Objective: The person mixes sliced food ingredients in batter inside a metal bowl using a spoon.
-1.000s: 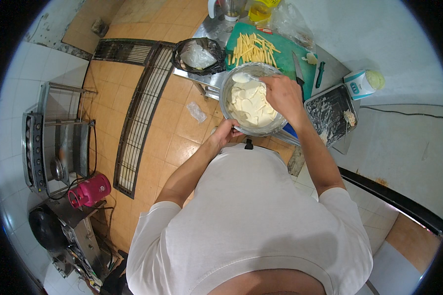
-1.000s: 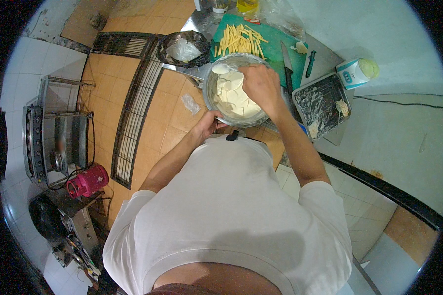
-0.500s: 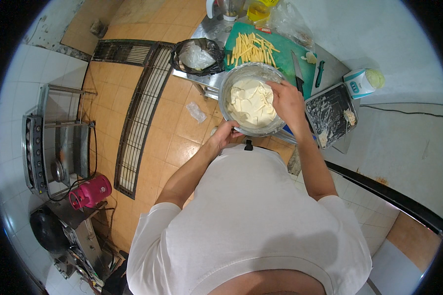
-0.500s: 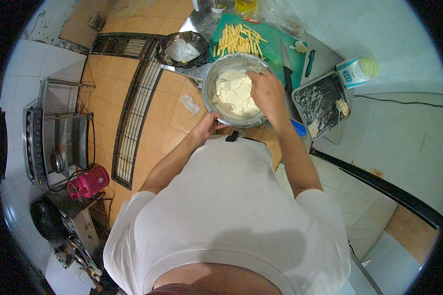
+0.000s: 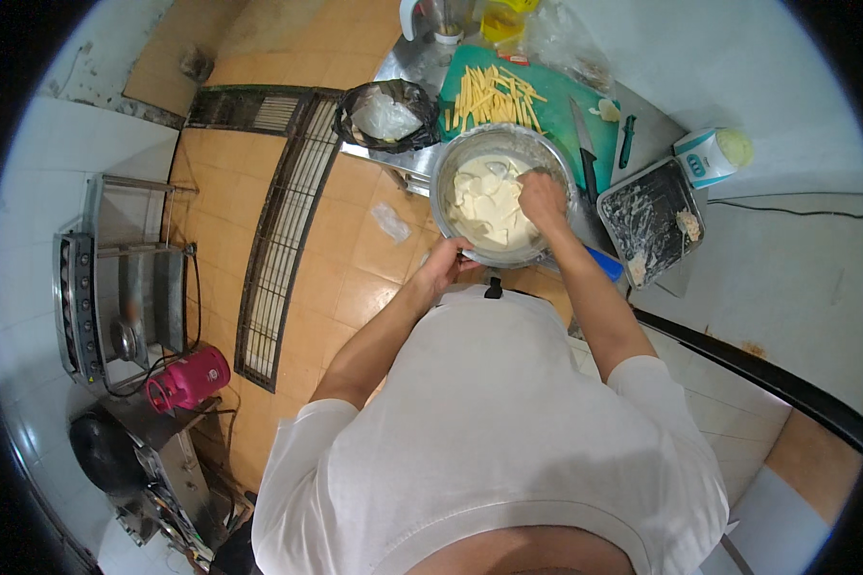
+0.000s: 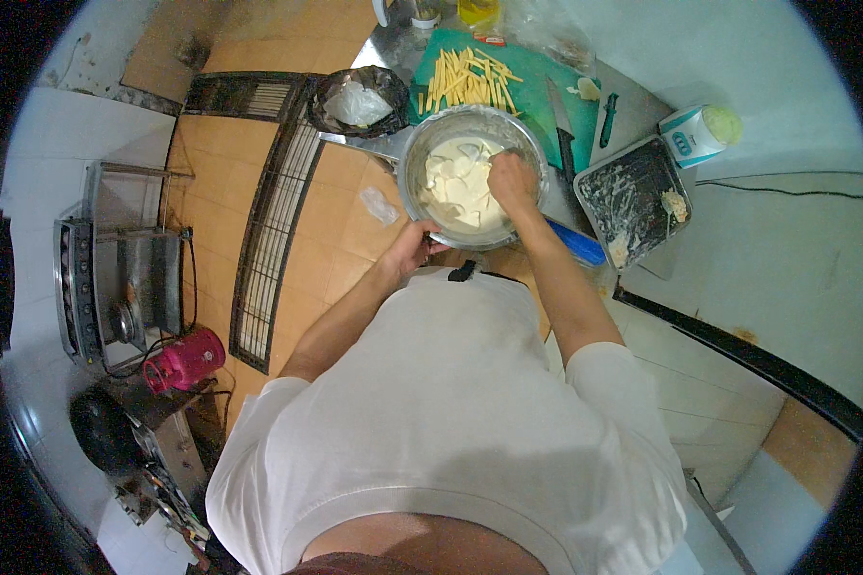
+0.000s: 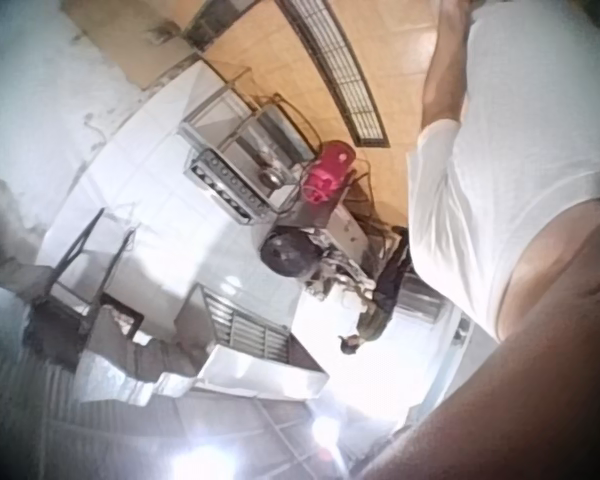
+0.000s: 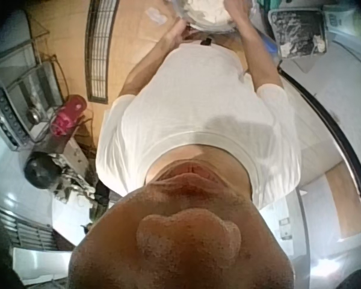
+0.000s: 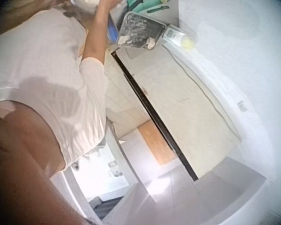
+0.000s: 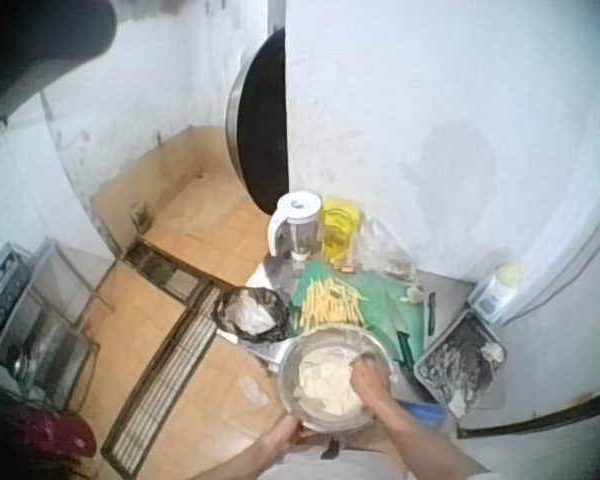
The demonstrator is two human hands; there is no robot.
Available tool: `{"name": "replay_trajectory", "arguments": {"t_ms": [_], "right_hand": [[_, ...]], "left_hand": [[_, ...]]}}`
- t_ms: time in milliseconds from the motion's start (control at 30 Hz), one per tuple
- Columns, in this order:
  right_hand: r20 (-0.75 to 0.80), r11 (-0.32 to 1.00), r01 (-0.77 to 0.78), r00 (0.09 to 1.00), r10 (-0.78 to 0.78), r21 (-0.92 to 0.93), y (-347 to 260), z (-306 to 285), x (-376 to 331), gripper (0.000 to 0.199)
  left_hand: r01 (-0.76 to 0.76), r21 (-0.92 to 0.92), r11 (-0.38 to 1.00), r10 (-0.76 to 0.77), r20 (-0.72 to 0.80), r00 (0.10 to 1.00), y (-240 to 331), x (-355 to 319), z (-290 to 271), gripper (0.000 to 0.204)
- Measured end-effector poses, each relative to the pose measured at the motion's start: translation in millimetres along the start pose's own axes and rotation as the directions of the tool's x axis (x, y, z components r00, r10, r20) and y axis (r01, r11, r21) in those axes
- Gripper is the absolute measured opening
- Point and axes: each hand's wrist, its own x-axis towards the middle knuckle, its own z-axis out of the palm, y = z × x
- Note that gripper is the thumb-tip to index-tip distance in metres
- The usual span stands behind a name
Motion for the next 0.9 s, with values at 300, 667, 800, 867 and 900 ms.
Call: {"name": "replay_trajectory", "arguments": {"t_ms": [300, 667, 800, 867, 900], "right_hand": [[0.128, 0.985, -0.029, 0.992, 0.007, 0.172, -1.1, -6.0, -10.8, 0.027], [0.043, 0.944, 0.0, 0.999, -0.015, 0.329, -33.0, -74.1, -38.2, 0.028], [-0.039, 0.96, 0.075, 0.997, -0.067, 0.27, -41.2, -89.7, -43.5, 0.027], [-0.058, 0.965, 0.109, 0.994, -0.098, 0.237, -44.4, -95.4, -46.0, 0.026], [-0.073, 0.966, 0.114, 0.992, -0.1, 0.232, -45.7, -97.3, -47.0, 0.025]], "left_hand": [[0.002, 0.004, 1.0, -0.002, -0.029, 1.0, 2.5, -7.1, 4.5, 0.044], [-0.007, -0.002, 1.0, 0.007, -0.008, 1.0, -0.7, -3.3, -1.2, 0.042], [-0.038, -0.001, 0.999, 0.038, 0.004, 0.999, 1.9, -8.5, 3.8, 0.041], [-0.043, 0.008, 0.999, 0.043, -0.001, 0.999, 1.6, -8.4, 4.2, 0.041], [-0.047, 0.018, 0.999, 0.047, -0.006, 0.999, 1.6, -8.3, 4.3, 0.041]]}}
